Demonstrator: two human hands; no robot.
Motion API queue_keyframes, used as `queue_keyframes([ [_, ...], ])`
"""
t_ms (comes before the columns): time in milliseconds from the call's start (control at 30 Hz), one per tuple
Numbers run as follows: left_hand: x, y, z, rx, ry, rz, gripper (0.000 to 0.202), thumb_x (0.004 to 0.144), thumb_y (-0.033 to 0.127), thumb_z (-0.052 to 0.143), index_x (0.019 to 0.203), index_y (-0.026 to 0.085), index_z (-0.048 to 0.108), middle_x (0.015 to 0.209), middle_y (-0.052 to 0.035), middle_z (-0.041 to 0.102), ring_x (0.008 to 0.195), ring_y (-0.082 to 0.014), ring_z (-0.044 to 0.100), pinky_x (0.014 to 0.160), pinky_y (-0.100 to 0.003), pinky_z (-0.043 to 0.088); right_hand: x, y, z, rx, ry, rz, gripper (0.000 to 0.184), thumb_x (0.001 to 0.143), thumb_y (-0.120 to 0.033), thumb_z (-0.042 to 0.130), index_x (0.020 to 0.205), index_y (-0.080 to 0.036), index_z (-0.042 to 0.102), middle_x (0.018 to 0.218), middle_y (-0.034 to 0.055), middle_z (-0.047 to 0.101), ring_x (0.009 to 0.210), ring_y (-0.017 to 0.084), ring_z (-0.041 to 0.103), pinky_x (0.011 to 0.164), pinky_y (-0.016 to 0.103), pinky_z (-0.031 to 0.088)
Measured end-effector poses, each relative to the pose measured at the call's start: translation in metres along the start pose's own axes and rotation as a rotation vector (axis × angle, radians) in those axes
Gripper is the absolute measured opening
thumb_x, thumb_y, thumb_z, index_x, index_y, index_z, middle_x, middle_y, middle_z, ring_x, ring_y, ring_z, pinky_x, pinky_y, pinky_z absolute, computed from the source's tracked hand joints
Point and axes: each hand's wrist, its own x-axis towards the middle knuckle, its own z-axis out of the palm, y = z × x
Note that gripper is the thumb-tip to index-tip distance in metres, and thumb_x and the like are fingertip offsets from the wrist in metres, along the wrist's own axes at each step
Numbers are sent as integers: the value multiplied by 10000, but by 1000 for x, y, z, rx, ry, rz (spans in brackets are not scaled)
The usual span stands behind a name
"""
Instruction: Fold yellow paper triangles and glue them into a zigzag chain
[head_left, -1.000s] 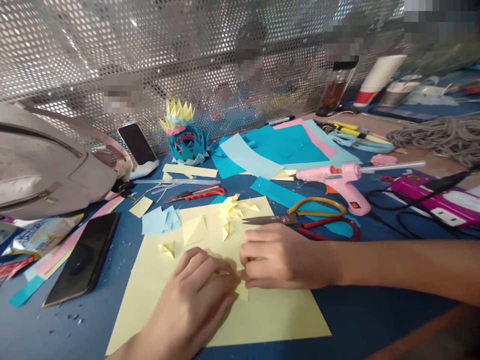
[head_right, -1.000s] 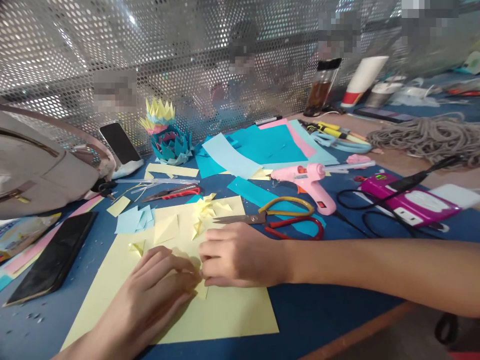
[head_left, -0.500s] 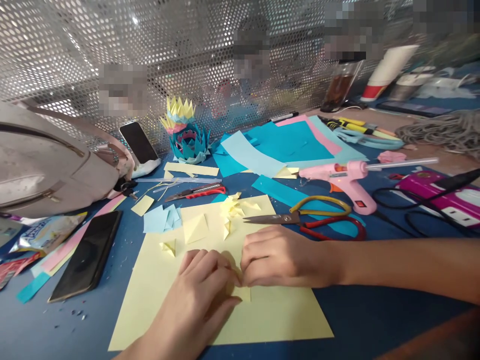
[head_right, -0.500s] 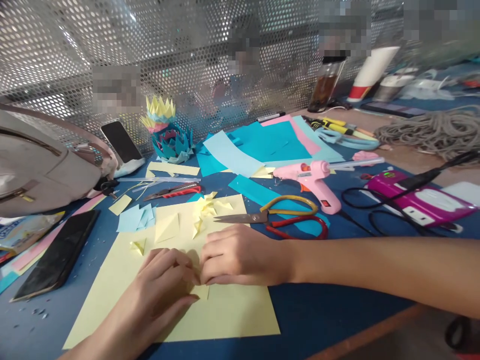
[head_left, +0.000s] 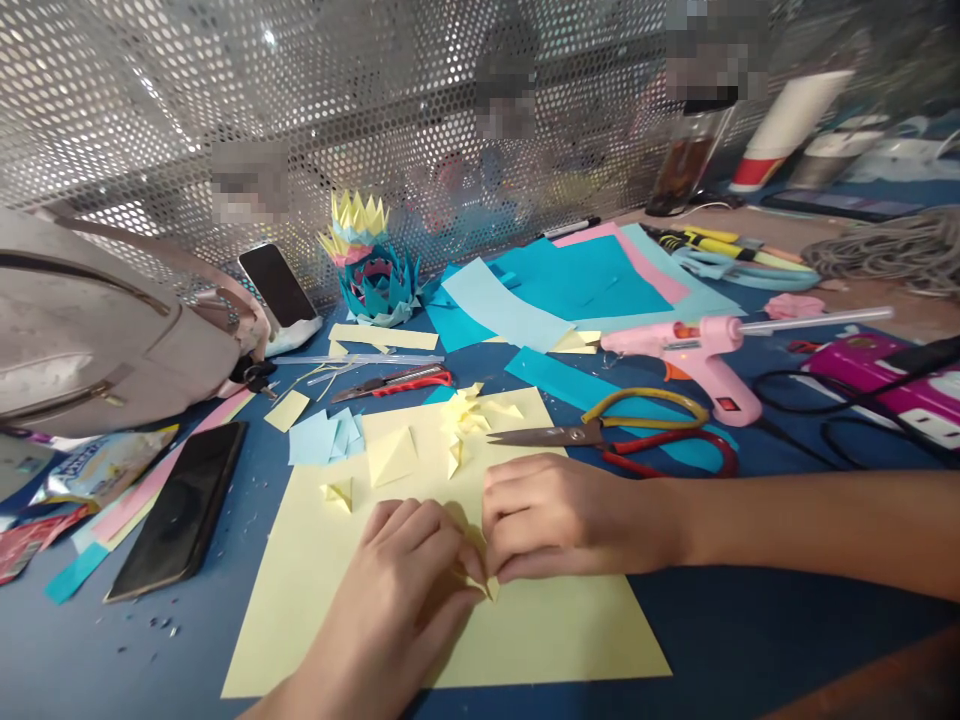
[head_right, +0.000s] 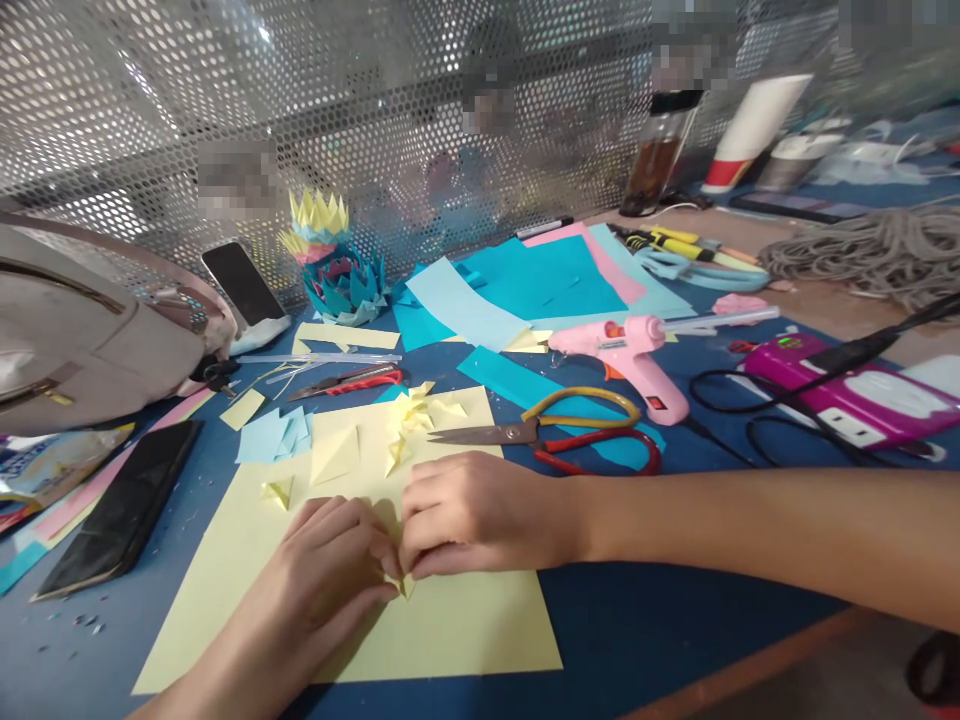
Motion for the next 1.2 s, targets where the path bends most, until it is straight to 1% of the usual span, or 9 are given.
queue_keyframes([
  [167,-2,-2,2,-97,17,68,159,941,122,548,854,236,619,808,24,668,770,-158,605,786,-318,431,1,-1,-1,-16,9,-23,225,1025,-245,542,946,-139,725,854,54,676,829,164,556,767,262,441],
  [300,-4,-8,7,-101,78,106,174,984,203,538,858,245,650,800,-1,692,750,-174,596,783,-340,413,1,-2,-2,-20,-9,-2,190,1010,-236,572,946,-149,728,865,47,682,838,161,559,781,258,444],
  [433,-5,-8,11,-84,102,74,208,992,232,528,837,247,666,789,-3,679,738,-175,587,798,-352,406,0,-2,-1,-13,-23,8,152,999,-225,594,952,-159,723,887,45,688,843,155,558,779,257,443],
  [667,0,-3,9,6,115,47,140,955,162,552,851,226,621,753,19,632,708,-168,543,766,-336,394,0,0,0,-3,-20,-7,140,996,-203,591,968,-143,714,878,49,681,849,160,547,774,258,434],
  [800,0,-2,4,182,143,197,135,947,143,598,844,220,637,769,15,661,696,-156,546,751,-323,389,0,-2,-1,-50,6,-11,150,982,-210,612,900,-141,717,839,45,655,804,159,529,734,258,421],
  [933,-10,-3,7,340,266,358,217,1005,147,511,881,214,677,891,-7,728,760,-160,588,858,-380,379,-3,-6,-3,-107,51,-34,226,1008,-249,572,886,-143,730,843,53,658,787,163,524,703,277,402],
  [1000,-16,-5,9,366,261,392,200,1005,127,514,943,199,689,917,-18,741,792,-164,613,851,-382,390,-4,-7,-2,-113,75,-45,249,1010,-285,573,876,-149,733,830,50,661,775,164,525,697,283,396],
  [1067,-19,-7,11,383,243,402,173,992,102,538,970,182,690,849,-15,730,753,-150,620,822,-363,408,-4,-7,-2,-79,95,-30,246,1011,-293,573,884,-148,727,819,48,670,778,161,539,719,280,406],
  [1200,-16,-12,10,395,287,550,171,996,96,539,951,144,697,767,1,718,681,-120,624,833,-347,426,-1,-4,-1,32,151,233,128,990,-254,615,971,-155,694,833,27,680,805,148,578,755,254,420],
])
